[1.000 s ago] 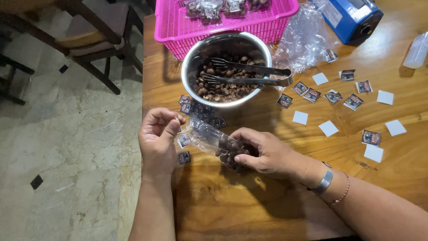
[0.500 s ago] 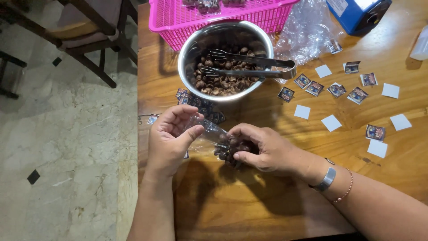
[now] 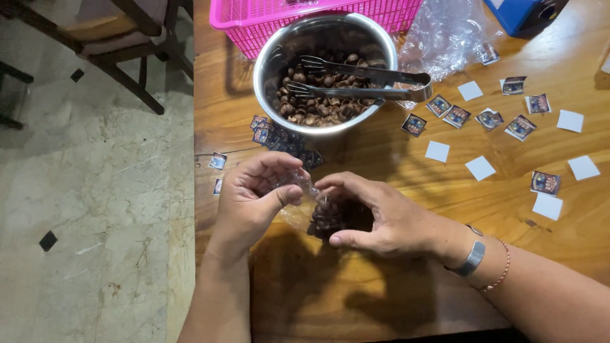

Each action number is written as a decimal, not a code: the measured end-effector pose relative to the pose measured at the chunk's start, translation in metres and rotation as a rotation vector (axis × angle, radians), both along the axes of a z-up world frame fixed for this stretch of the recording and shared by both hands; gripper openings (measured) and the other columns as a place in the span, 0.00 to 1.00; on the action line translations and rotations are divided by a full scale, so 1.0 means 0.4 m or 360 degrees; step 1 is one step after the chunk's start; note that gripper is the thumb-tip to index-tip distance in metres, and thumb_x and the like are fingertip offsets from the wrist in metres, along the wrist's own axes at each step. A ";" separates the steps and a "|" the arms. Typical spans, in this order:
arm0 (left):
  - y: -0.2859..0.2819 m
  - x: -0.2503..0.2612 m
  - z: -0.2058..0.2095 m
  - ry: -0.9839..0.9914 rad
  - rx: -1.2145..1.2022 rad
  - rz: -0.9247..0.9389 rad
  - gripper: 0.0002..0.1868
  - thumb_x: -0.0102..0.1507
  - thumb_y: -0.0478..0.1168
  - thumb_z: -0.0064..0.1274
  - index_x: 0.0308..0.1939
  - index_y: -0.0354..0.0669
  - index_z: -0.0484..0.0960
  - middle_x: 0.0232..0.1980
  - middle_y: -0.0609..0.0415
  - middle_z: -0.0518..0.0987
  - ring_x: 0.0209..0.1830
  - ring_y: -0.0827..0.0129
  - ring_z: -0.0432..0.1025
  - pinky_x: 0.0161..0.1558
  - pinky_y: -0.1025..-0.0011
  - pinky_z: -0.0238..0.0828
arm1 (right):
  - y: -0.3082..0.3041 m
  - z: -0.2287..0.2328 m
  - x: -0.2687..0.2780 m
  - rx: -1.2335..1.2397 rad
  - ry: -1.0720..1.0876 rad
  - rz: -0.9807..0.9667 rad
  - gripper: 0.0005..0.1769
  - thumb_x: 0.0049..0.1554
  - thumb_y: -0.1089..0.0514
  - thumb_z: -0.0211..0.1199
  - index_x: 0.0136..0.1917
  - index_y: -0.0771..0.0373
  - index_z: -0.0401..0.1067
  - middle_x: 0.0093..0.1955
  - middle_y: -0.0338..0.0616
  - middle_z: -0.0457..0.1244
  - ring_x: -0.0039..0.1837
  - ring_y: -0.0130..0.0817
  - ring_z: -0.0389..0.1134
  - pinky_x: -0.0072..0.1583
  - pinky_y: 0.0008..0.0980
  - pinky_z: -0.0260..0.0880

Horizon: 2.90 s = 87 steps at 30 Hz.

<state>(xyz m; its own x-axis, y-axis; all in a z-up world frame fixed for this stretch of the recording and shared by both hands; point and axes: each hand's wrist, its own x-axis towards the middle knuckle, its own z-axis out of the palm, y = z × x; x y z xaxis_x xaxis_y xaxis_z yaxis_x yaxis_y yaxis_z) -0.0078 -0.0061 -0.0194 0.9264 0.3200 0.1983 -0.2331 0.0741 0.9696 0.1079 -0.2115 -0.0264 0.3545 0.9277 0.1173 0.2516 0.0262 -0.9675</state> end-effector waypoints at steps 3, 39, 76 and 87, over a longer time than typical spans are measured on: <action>-0.004 0.001 0.005 0.0014 0.0027 0.0007 0.19 0.57 0.26 0.65 0.51 0.25 0.81 0.39 0.40 0.84 0.34 0.68 0.80 0.37 0.71 0.84 | 0.006 -0.017 -0.003 -0.0007 0.0019 -0.0108 0.35 0.48 0.52 0.77 0.68 0.56 0.70 0.54 0.55 0.72 0.60 0.49 0.75 0.61 0.51 0.73; -0.053 0.027 0.019 0.0027 0.0414 0.0346 0.07 0.60 0.26 0.65 0.42 0.33 0.87 0.27 0.53 0.82 0.26 0.85 0.67 0.32 0.83 0.72 | 0.002 -0.014 -0.001 -0.0059 0.0076 -0.0020 0.07 0.54 0.56 0.71 0.46 0.57 0.80 0.32 0.42 0.70 0.38 0.28 0.69 0.43 0.33 0.73; -0.035 0.010 0.048 0.0535 0.0679 -0.0125 0.24 0.57 0.29 0.65 0.57 0.44 0.81 0.46 0.57 0.85 0.40 0.78 0.79 0.40 0.84 0.79 | 0.005 -0.051 0.001 -0.0033 -0.0295 -0.0020 0.06 0.62 0.56 0.61 0.52 0.55 0.76 0.39 0.30 0.71 0.38 0.21 0.67 0.43 0.24 0.65; -0.043 0.005 0.045 0.0464 0.0427 -0.0069 0.15 0.59 0.24 0.58 0.48 0.39 0.83 0.39 0.50 0.87 0.39 0.71 0.82 0.45 0.77 0.81 | 0.000 -0.045 0.005 -0.0053 -0.0269 -0.0049 0.07 0.61 0.56 0.62 0.53 0.57 0.74 0.40 0.28 0.70 0.39 0.21 0.66 0.45 0.24 0.67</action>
<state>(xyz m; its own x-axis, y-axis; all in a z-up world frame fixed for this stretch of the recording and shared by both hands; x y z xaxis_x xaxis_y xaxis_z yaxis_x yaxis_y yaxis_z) -0.0059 -0.0234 -0.0012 0.9677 0.2520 -0.0035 0.0523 -0.1872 0.9809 0.1099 -0.2117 -0.0442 0.3605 0.9210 0.1474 0.4113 -0.0152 -0.9114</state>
